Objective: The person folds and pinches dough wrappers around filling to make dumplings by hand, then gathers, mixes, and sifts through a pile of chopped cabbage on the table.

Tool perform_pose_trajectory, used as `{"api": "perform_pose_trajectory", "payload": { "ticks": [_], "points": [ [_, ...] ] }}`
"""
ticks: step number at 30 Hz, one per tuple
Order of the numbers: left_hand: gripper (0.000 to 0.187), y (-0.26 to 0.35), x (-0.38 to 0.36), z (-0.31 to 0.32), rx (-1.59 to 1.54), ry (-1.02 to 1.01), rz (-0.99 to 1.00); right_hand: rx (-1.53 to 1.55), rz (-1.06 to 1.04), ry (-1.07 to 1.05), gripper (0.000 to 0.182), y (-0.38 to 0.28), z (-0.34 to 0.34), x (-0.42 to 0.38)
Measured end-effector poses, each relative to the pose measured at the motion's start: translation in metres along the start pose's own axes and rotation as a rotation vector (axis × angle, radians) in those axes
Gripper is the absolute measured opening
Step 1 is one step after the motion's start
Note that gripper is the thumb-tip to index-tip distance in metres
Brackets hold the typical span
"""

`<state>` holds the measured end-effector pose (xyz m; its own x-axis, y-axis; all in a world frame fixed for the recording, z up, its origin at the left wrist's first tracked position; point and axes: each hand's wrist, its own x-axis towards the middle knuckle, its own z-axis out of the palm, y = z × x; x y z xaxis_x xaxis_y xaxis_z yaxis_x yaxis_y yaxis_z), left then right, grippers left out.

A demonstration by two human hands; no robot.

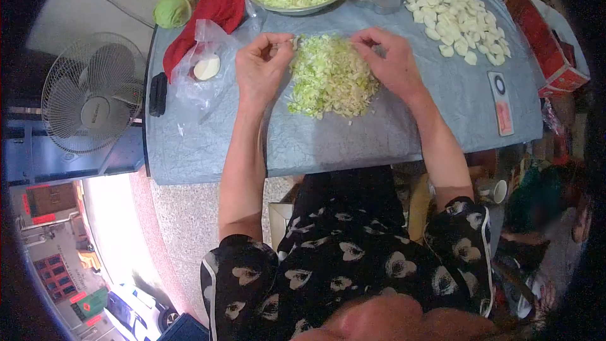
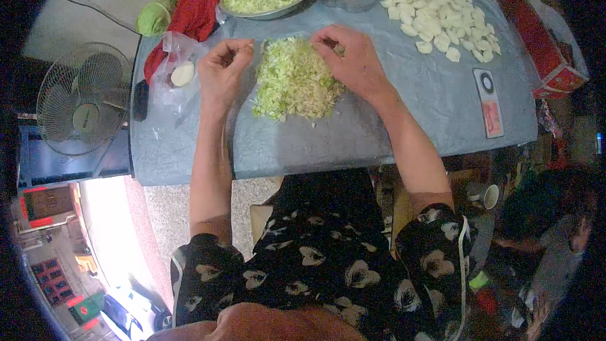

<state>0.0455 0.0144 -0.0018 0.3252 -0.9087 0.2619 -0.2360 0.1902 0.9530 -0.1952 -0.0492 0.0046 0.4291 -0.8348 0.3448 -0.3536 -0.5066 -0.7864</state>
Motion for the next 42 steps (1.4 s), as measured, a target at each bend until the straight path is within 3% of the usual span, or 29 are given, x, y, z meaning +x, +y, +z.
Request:
{"api": "perform_pose_trajectory", "payload": {
  "ticks": [7, 10, 13, 16, 19, 22, 25, 31, 37, 40, 42],
  "points": [
    [0.012, -0.006, 0.0, 0.003, 0.063, -0.001, 0.039, 0.023, -0.087, 0.024, 0.017, 0.005, 0.001, 0.001],
    [0.012, -0.011, 0.0, 0.006, 0.009, 0.018, 0.051, 0.044, -0.175, -0.119, 0.018, 0.0, -0.006, -0.001],
    [0.011, -0.005, -0.001, 0.004, -0.008, 0.008, -0.057, -0.068, -0.473, -0.25, 0.021, -0.001, -0.009, -0.001],
    [0.012, -0.016, 0.004, 0.0, 0.04, -0.018, 0.076, -0.195, -0.486, -0.32, 0.02, -0.001, -0.007, -0.007],
    [0.014, -0.01, 0.002, -0.003, 0.153, -0.083, 0.039, -0.179, -0.365, -0.369, 0.017, 0.009, -0.013, -0.002],
    [0.017, -0.004, 0.003, -0.005, 0.187, -0.164, 0.231, -0.196, -0.26, -0.182, 0.013, 0.019, -0.014, -0.001],
    [0.016, 0.005, -0.001, -0.001, 0.206, -0.24, 0.254, -0.136, -0.17, -0.152, 0.013, 0.022, -0.015, 0.0],
    [0.023, 0.01, -0.006, 0.004, 0.448, -0.276, 0.274, -0.146, -0.074, 0.009, 0.015, 0.016, -0.014, 0.001],
    [0.021, 0.0, -0.006, 0.004, 0.276, -0.148, 0.057, -0.138, 0.001, -0.009, 0.017, 0.005, -0.013, 0.001],
    [0.021, 0.005, -0.006, 0.006, 0.142, -0.172, -0.025, -0.193, -0.349, 0.124, 0.018, 0.01, 0.002, 0.002],
    [0.019, 0.006, -0.006, 0.008, 0.009, -0.199, -0.076, -0.191, -0.365, -0.093, 0.019, 0.011, -0.002, 0.002]
  ]
}}
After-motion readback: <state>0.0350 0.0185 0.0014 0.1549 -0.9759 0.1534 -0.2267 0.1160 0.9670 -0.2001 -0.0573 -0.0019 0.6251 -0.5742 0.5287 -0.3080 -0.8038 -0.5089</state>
